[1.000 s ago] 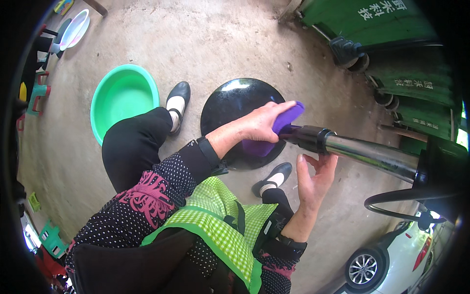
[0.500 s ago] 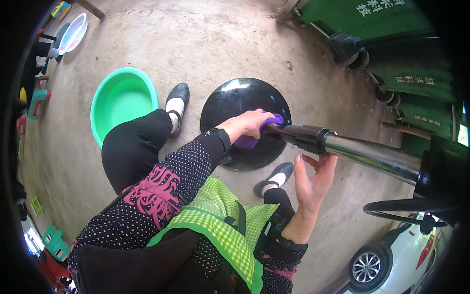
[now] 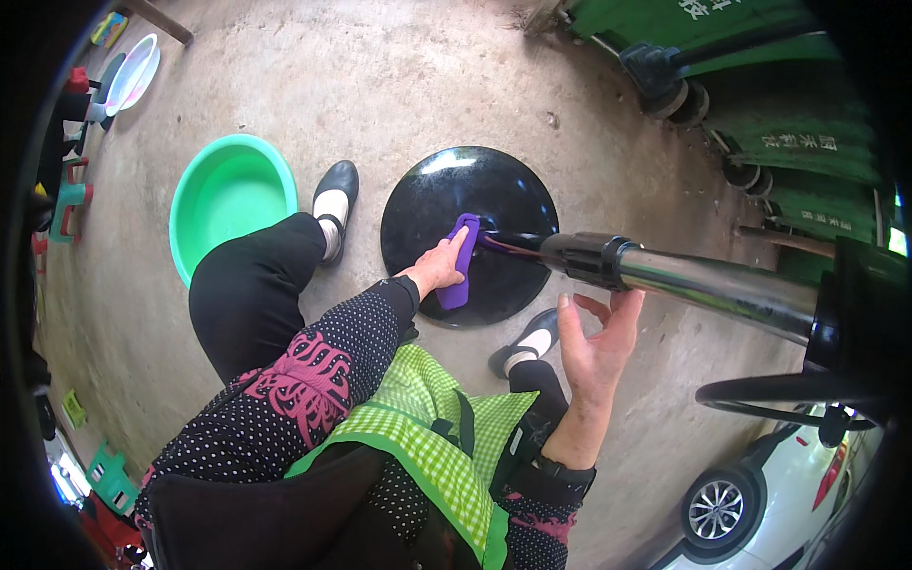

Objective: The person wipes the base and pole of a standing fan with a purple cloth. They repeatedly rub the circular base and the lower pole, occasionally lifting the cloth to reposition it, while a green basin sits nearby.

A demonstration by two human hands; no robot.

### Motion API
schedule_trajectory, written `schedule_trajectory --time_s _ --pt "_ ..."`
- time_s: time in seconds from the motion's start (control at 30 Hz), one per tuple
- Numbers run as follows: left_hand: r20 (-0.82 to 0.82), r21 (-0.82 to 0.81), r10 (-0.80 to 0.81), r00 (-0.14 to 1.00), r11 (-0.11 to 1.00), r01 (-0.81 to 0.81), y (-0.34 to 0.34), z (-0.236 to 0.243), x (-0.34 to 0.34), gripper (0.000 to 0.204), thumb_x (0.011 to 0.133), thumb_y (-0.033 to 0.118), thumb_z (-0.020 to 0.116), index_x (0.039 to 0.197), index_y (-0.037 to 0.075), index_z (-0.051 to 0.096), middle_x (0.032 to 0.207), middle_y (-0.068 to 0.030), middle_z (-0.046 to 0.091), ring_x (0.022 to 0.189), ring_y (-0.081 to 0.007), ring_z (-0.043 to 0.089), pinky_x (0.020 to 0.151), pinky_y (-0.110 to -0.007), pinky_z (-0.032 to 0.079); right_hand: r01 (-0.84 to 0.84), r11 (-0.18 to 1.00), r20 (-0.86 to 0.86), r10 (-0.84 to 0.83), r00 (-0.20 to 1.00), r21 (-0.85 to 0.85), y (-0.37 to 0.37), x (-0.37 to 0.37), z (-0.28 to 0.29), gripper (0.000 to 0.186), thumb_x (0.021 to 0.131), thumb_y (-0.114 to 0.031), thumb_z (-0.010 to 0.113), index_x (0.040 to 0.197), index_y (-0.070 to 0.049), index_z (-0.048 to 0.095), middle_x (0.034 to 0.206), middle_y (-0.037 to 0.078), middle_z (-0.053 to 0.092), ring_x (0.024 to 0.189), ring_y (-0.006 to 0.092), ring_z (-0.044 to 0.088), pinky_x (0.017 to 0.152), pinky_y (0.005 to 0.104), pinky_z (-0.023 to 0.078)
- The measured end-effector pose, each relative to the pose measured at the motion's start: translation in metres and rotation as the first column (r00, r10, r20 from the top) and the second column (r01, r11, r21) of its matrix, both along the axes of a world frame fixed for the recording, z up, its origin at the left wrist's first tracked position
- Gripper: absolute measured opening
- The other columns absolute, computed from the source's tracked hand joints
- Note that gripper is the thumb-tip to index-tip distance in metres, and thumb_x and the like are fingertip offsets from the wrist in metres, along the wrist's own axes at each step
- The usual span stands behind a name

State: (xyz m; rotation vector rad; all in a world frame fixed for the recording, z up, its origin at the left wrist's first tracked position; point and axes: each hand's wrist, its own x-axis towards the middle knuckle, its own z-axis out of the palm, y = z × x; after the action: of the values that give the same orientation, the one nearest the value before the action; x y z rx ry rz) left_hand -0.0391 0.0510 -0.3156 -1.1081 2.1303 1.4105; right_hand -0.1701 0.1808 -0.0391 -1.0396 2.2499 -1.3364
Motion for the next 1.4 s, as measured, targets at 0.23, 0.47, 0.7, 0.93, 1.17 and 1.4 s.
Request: schedule_trajectory --time_s 0.23,0.47,0.7,0.93,1.17,1.4 --pt "0.014 0.003 0.013 1.000 1.000 -0.013 0.005 -0.004 0.002 0.110 0.075 0.016 0.079 0.160 0.026 0.009 0.143 -0.0212 0.047 0.124 -0.0432 0.055 0.104 -0.049 0.047 -0.011 1.000 -0.014 0.010 1.000 -0.002 0.002 0.000 -0.002 0.084 0.085 0.003 0.069 0.156 -0.007 0.025 0.146 0.012 0.046 0.135 0.0240 0.048 0.089 0.0325 0.054" --pt "-0.048 0.310 0.405 0.913 0.875 -0.372 -0.011 -0.015 -0.017 0.083 0.076 0.003 0.065 0.153 0.021 0.037 0.119 -0.0137 0.063 0.108 -0.0299 0.065 0.086 -0.044 0.055 -0.022 0.999 -0.028 0.023 0.999 0.034 0.004 -0.002 -0.004 0.085 0.085 0.003 0.068 0.156 -0.006 0.023 0.147 0.013 0.045 0.135 0.0251 0.048 0.088 0.0329 0.054" --pt "-0.071 0.538 0.378 0.923 0.794 -0.284 -0.036 0.061 -0.041 0.083 0.075 0.006 0.072 0.151 0.017 0.040 0.117 -0.0082 0.063 0.099 -0.0227 0.065 0.071 -0.040 0.057 -0.018 1.000 -0.058 0.019 0.998 0.014 0.002 0.000 -0.005 0.083 0.086 0.003 0.068 0.156 -0.005 0.024 0.146 0.013 0.046 0.135 0.0252 0.048 0.087 0.0328 0.054" --pt "-0.384 0.124 0.013 0.923 0.991 0.038 -0.053 0.167 -0.052 0.081 0.069 0.006 0.075 0.145 0.009 0.046 0.127 -0.0224 0.055 0.105 -0.0348 0.065 0.082 -0.040 0.057 -0.009 1.000 -0.097 0.010 0.995 0.009 -0.002 -0.002 -0.004 0.081 0.082 0.002 0.070 0.152 0.000 0.028 0.140 0.015 0.050 0.127 0.0255 0.054 0.084 0.0326 0.056" --pt "-0.580 -0.194 -0.192 0.792 0.976 0.095 -0.034 0.243 -0.057 0.083 0.071 0.003 0.073 0.145 0.018 0.040 0.124 -0.0260 0.051 0.105 -0.0482 0.061 0.090 -0.048 0.054 0.014 1.000 -0.162 -0.010 0.987 0.024 -0.002 -0.001 -0.004 0.079 0.080 0.000 0.072 0.148 0.002 0.031 0.136 0.018 0.053 0.120 0.0270 0.060 0.082 0.0335 0.058" --pt "-0.303 -0.218 -0.222 0.927 0.963 0.159 -0.034 0.166 -0.066 0.064 0.074 0.007 0.075 0.132 0.021 0.053 0.127 -0.0218 0.053 0.109 -0.0433 0.062 0.091 -0.049 0.054 0.031 0.999 -0.199 -0.026 0.980 0.024 -0.004 -0.001 -0.007 0.079 0.080 -0.001 0.073 0.147 0.003 0.032 0.134 0.018 0.055 0.116 0.0276 0.061 0.080 0.0331 0.058"
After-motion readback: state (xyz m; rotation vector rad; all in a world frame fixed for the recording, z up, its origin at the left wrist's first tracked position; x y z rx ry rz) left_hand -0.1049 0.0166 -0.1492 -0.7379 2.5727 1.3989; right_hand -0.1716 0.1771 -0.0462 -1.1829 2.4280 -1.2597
